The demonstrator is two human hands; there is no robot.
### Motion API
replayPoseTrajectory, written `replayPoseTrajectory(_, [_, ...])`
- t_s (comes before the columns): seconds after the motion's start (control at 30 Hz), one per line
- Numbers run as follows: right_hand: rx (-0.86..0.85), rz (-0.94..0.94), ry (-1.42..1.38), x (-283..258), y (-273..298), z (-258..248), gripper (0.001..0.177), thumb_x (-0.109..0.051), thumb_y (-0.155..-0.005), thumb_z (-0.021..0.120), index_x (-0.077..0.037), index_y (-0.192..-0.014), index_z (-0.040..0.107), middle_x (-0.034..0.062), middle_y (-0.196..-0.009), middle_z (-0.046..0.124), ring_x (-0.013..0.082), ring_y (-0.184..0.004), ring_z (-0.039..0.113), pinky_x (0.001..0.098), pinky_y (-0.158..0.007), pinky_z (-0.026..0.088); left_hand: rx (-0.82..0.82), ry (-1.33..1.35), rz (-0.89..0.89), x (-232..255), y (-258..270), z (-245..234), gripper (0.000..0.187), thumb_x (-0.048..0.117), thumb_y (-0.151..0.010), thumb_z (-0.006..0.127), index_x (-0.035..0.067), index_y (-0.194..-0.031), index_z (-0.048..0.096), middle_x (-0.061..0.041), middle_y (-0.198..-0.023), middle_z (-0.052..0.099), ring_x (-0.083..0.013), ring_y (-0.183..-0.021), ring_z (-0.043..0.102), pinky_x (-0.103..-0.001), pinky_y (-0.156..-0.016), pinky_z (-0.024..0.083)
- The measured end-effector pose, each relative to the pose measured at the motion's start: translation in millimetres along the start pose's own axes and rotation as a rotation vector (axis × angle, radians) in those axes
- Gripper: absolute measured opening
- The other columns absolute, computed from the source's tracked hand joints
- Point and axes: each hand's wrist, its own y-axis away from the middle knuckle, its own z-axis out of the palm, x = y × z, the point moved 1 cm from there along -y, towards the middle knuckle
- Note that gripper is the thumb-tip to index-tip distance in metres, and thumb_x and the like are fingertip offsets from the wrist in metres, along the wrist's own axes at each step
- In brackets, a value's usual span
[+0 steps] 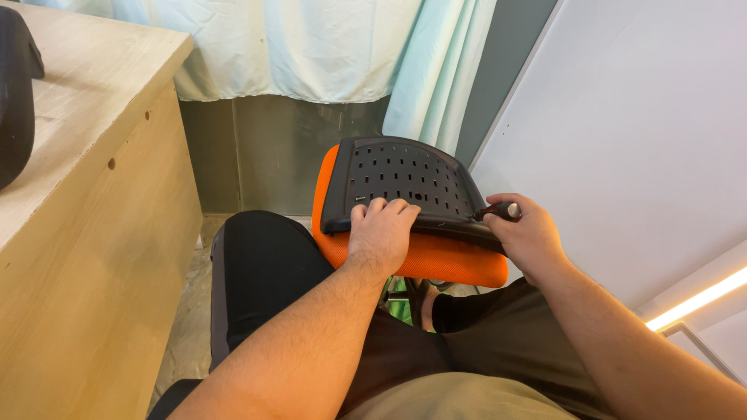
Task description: The person uses a screwdriver to tighten screws into the underside of an orange and black plastic chair seat. They methodically work through several screw holes, securing the seat to the chair frame.
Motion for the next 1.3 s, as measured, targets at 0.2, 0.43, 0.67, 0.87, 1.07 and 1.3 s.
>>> replayPoseTrajectory(0.2, [-0.02, -0.082, 0.156, 13.6, -9.1, 0.9, 0.046, -0.02, -0.092, 0.069, -0.015, -0.137, 0.062, 0.0091, -0.102, 0.068, 0.0166, -0.091, 0.064, 0.0313, -0.083, 0.053, -0.008, 0.016, -0.087, -8.4, -8.7, 1.0, 0.053, 0.002, -0.087, 0.062, 0.025, -0.135, 0.059, 0.006, -0.135, 0.057, -0.0217, -0.126, 0.045, -0.047, -0.109, 0.028])
replayPoseTrajectory(0.43, [-0.115, -0.015, -0.01, 17.3, -11.1, 12.6, 0.038, -0.017, -0.098, 0.06, -0.006, -0.134, 0.058, 0.0084, -0.108, 0.075, 0.0148, -0.103, 0.07, 0.032, -0.085, 0.053, 0.114, 0.032, -0.235, -26.6, -14.0, 3.5, 0.05, 0.001, -0.087, 0.062, 0.024, -0.132, 0.061, 0.006, -0.134, 0.057, -0.0228, -0.125, 0.044, -0.042, -0.104, 0.033])
replayPoseTrajectory(0.67, [-0.191, 0.012, -0.237, 9.8, -11.5, 26.2, 0.037, -0.011, -0.099, 0.056, -0.002, -0.134, 0.054, 0.0109, -0.112, 0.072, 0.0158, -0.107, 0.071, 0.0302, -0.094, 0.054, 0.095, 0.307, -0.475, -15.5, -11.3, 3.6, 0.029, 0.02, -0.098, 0.057, 0.012, -0.126, 0.058, -0.008, -0.126, 0.057, -0.0239, -0.114, 0.057, -0.042, -0.097, 0.05])
replayPoseTrajectory(0.87, [-0.201, 0.034, -0.288, 28.7, -7.4, 35.6, 0.038, -0.008, -0.096, 0.058, -0.001, -0.134, 0.055, 0.0107, -0.114, 0.068, 0.019, -0.108, 0.07, 0.0314, -0.096, 0.054, -0.444, 0.681, -0.802, 4.9, -11.5, 31.8, 0.039, 0.041, -0.106, 0.046, 0.011, -0.128, 0.057, -0.01, -0.124, 0.065, -0.0271, -0.113, 0.064, -0.048, -0.1, 0.051])
replayPoseTrajectory(1.07, [-0.229, 0.085, -0.274, 51.9, -1.5, 51.3, 0.037, -0.01, -0.095, 0.06, -0.006, -0.132, 0.055, 0.0061, -0.105, 0.067, 0.0127, -0.1, 0.069, 0.0282, -0.081, 0.054, -0.462, 0.754, -0.988, -2.2, -25.8, 81.1, 0.04, 0.041, -0.106, 0.045, 0.01, -0.128, 0.057, -0.011, -0.125, 0.064, -0.028, -0.114, 0.063, -0.048, -0.1, 0.051])
replayPoseTrajectory(1.3, [-0.241, 0.093, -0.143, 62.2, 1.6, 62.0, 0.037, -0.014, -0.094, 0.065, -0.012, -0.13, 0.057, 0.0029, -0.081, 0.058, 0.0091, -0.067, 0.053, 0.0277, -0.056, 0.046, -0.414, 0.765, -1.125, -30.0, -46.0, 140.5, 0.042, 0.042, -0.106, 0.045, 0.009, -0.129, 0.056, -0.012, -0.126, 0.063, -0.0292, -0.115, 0.063, -0.048, -0.099, 0.051])
